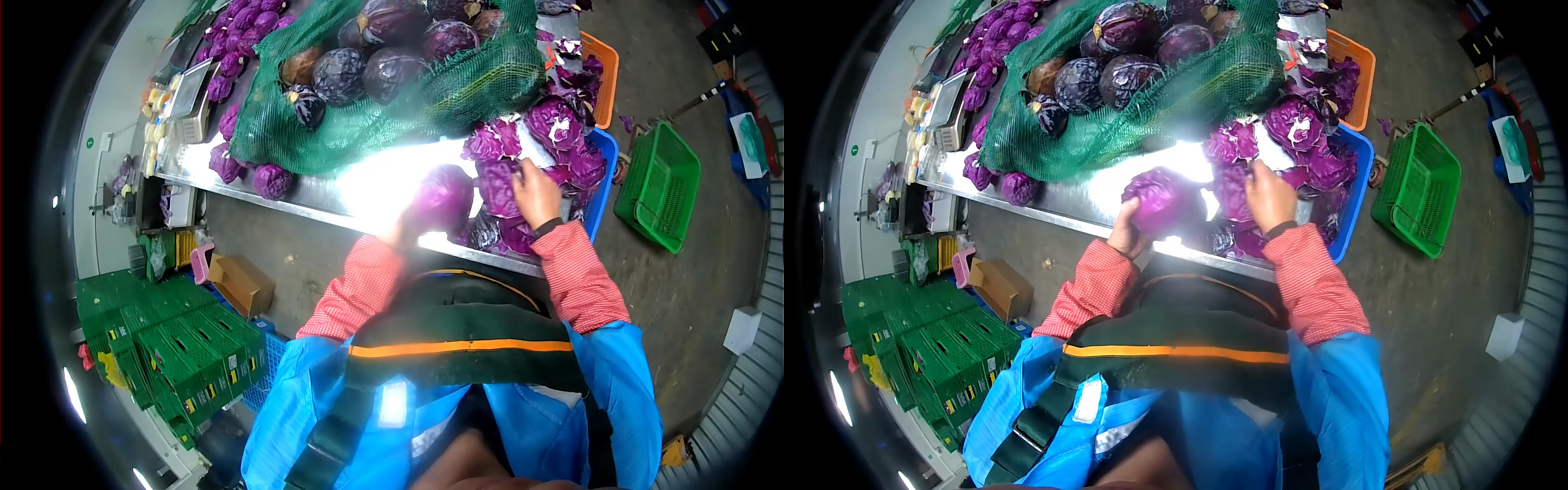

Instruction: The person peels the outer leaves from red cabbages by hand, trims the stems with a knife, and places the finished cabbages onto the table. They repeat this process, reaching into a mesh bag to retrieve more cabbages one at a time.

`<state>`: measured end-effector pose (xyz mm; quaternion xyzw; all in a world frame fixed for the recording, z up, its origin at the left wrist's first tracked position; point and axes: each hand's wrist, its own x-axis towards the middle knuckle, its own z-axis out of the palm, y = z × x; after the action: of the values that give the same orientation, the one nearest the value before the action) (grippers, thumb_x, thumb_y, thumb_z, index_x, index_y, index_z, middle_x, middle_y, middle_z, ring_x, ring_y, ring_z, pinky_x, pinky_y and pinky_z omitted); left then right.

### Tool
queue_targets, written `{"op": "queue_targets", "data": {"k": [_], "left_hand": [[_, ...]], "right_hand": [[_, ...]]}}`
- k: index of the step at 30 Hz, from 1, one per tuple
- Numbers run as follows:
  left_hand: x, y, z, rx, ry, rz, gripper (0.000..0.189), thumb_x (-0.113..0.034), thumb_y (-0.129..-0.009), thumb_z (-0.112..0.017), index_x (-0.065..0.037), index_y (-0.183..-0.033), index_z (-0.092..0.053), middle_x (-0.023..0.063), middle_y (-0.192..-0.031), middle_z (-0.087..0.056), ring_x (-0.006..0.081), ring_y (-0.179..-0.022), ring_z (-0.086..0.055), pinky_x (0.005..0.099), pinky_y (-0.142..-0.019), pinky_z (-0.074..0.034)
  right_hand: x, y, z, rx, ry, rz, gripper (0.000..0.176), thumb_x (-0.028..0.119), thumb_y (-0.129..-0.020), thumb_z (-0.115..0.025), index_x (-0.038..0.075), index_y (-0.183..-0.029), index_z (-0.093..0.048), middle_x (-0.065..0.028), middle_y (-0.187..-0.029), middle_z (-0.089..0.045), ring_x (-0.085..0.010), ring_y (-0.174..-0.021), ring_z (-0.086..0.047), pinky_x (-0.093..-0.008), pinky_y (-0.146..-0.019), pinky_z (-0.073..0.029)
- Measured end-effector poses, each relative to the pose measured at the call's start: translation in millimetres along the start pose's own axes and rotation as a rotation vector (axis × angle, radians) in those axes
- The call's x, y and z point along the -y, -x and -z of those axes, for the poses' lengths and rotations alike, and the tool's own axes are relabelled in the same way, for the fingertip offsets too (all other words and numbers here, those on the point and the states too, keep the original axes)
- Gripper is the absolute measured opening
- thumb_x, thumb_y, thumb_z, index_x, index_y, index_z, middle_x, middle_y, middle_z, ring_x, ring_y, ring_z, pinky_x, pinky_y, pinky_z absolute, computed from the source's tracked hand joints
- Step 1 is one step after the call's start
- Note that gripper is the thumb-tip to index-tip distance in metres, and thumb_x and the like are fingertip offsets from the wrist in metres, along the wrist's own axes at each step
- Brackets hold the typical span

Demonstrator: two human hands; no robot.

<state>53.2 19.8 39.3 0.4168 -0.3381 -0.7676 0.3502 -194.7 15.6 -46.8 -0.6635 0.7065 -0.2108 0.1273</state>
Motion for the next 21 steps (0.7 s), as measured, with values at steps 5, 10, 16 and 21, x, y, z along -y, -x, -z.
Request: {"op": "queue_targets", "data": {"k": [5,10,16,21], "left_hand": [[15,-23,38,0.157,-0.009,-0.167,0.095,-0.043,-0.069,-0.077,-0.005,-0.145,-0.033,0.0161,-0.135,-0.049,0.0284,-0.126,-0.048,0.0415,-0.102,-0.046],[-19,-13,-10,0.003,-0.395,-0.453,0.106,-0.039,-0.071,-0.080,-0.017,-0.153,-0.016,0.0168,-0.150,-0.028,0.0329,-0.134,-0.039,0.0473,-0.106,-0.040],[19,1,12,0.065,0.153,0.063,0.084,-0.031,-0.087,-0.061,-0.018,-0.154,-0.013,0.0187,-0.150,-0.029,0.0358,-0.133,-0.040,0.0550,-0.101,-0.043],[11,-16,-10,-0.068,-0.295,-0.061,0.086,-0.020,-0.076,-0.078,-0.006,-0.146,-0.028,0.0168,-0.133,-0.044,0.0259,-0.122,-0.048,0.0369,-0.099,-0.045]], "right_hand": [[25,-9,57,0.050,-0.119,0.005,0.057,0.049,-0.090,-0.061,0.001,-0.120,-0.054,-0.0212,-0.090,-0.065,-0.0351,-0.082,-0.068,-0.0418,-0.063,-0.053],[21,5,48,0.645,-1.553,-0.269,0.069,0.055,-0.095,-0.052,0.012,-0.145,-0.032,0.0032,-0.075,-0.048,-0.0056,-0.042,-0.037,-0.0192,-0.038,-0.033],[15,30,10,0.463,-1.286,-0.289,0.063,0.015,-0.093,-0.063,0.010,-0.147,-0.032,-0.0004,-0.078,-0.051,-0.0061,-0.051,-0.044,-0.0216,-0.044,-0.037],[5,33,-11,0.181,-0.679,0.057,0.044,0.028,-0.094,-0.057,0.005,-0.132,-0.051,-0.0207,-0.097,-0.066,-0.0349,-0.083,-0.066,-0.0401,-0.072,-0.050]]}}
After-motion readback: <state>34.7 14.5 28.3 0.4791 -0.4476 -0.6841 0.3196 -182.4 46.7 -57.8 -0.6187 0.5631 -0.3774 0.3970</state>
